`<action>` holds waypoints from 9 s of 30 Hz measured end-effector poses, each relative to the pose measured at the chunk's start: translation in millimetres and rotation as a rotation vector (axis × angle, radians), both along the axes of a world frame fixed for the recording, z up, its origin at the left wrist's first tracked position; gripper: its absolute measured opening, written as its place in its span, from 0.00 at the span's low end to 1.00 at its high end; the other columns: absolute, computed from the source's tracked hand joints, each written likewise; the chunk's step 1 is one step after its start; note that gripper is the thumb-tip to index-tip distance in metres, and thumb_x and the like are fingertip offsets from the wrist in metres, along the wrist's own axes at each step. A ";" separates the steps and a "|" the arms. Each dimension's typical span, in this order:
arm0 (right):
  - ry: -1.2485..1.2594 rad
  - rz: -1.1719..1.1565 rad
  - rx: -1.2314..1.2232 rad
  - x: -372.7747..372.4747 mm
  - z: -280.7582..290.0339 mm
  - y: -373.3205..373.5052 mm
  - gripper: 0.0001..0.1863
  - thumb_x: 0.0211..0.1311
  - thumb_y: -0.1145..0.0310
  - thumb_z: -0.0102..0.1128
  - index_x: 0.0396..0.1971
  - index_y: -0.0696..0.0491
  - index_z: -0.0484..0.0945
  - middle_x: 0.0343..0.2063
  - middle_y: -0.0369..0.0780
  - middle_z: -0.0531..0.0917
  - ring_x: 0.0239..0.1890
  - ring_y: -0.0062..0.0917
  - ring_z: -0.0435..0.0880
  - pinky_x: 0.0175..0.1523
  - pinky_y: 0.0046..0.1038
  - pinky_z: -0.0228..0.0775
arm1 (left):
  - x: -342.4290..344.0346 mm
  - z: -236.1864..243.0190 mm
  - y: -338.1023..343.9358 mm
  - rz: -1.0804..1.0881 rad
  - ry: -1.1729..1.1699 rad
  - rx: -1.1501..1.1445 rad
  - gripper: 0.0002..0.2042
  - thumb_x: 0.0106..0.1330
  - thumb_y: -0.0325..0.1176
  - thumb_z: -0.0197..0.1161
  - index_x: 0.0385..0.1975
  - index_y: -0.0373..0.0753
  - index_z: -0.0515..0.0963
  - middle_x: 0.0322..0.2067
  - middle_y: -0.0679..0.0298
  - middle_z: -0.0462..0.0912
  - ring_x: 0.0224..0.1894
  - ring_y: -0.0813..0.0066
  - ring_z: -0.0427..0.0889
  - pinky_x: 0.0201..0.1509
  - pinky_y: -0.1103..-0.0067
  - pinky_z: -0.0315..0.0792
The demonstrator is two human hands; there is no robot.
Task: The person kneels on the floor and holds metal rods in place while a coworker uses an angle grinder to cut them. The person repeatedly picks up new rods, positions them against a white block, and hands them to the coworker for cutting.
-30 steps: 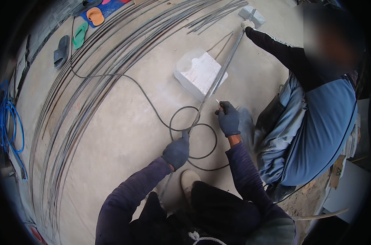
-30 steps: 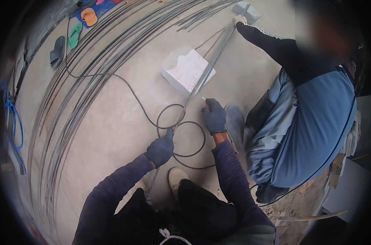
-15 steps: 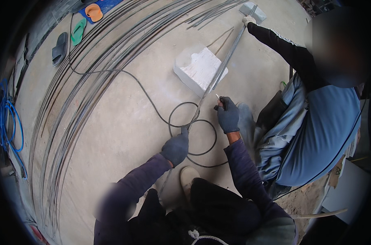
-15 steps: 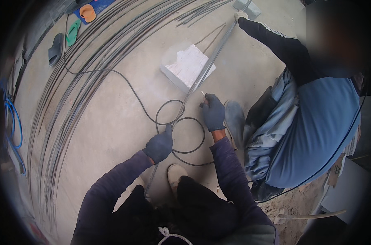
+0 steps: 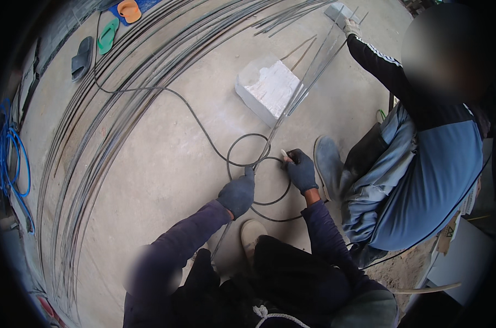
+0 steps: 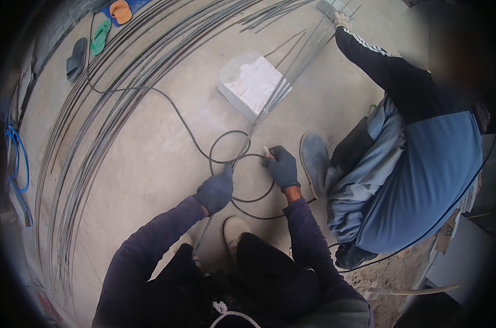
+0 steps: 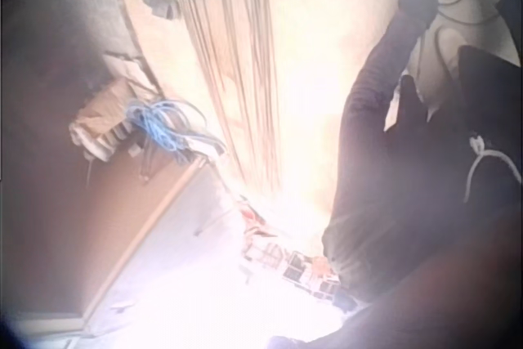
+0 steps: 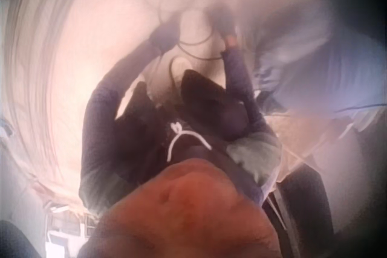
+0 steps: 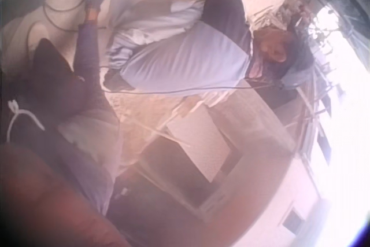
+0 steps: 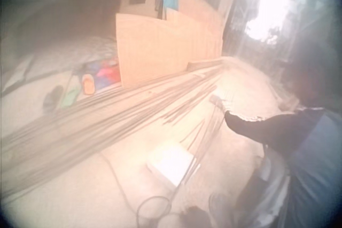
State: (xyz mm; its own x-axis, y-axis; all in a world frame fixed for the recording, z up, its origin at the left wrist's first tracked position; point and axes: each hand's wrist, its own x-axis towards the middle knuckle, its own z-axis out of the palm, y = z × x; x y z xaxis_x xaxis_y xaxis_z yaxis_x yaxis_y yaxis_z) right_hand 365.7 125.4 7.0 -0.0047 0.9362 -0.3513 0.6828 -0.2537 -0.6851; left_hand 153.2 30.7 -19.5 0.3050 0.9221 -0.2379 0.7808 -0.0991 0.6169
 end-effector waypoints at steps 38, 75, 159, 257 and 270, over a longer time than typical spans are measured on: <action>1.558 -0.382 -1.182 -117.4 -79.8 -136.1 0.20 0.72 0.51 0.46 0.19 0.42 0.69 0.11 0.28 0.65 0.14 0.23 0.64 0.30 0.34 0.63 | 11.9 -64.5 88.9 -0.146 -0.085 0.247 0.15 0.66 0.34 0.55 0.49 0.36 0.79 0.43 0.49 0.83 0.45 0.50 0.82 0.51 0.64 0.75; 1.500 -0.308 -1.091 -89.2 -58.7 -32.5 0.19 0.72 0.48 0.49 0.20 0.40 0.68 0.12 0.26 0.61 0.14 0.20 0.64 0.32 0.34 0.66 | -43.4 17.1 -151.2 0.611 -0.841 -0.967 0.17 0.78 0.46 0.49 0.39 0.39 0.77 0.25 0.72 0.73 0.23 0.87 0.69 0.26 0.83 0.66; 0.733 -0.383 -0.839 -104.1 -13.4 -19.6 0.15 0.70 0.51 0.54 0.24 0.41 0.71 0.17 0.28 0.65 0.17 0.21 0.62 0.25 0.29 0.59 | -46.2 47.7 -276.1 0.330 -0.337 -0.459 0.18 0.59 0.37 0.66 0.49 0.43 0.77 0.42 0.50 0.78 0.46 0.54 0.81 0.45 0.63 0.77; 0.350 -0.340 -0.535 -108.3 -9.7 7.9 0.10 0.61 0.62 0.57 0.38 0.50 0.78 0.27 0.40 0.74 0.25 0.34 0.75 0.34 0.42 0.72 | -58.5 93.1 -259.8 0.489 -0.602 -0.424 0.20 0.74 0.45 0.45 0.38 0.32 0.76 0.33 0.43 0.81 0.40 0.42 0.81 0.46 0.57 0.72; 0.263 -0.163 -0.462 -69.9 -44.9 32.7 0.15 0.62 0.55 0.55 0.47 0.43 0.72 0.34 0.37 0.75 0.21 0.22 0.70 0.25 0.29 0.64 | -55.4 80.3 -274.1 0.535 -0.696 -0.472 0.22 0.75 0.47 0.44 0.44 0.33 0.78 0.40 0.44 0.83 0.45 0.44 0.81 0.53 0.56 0.72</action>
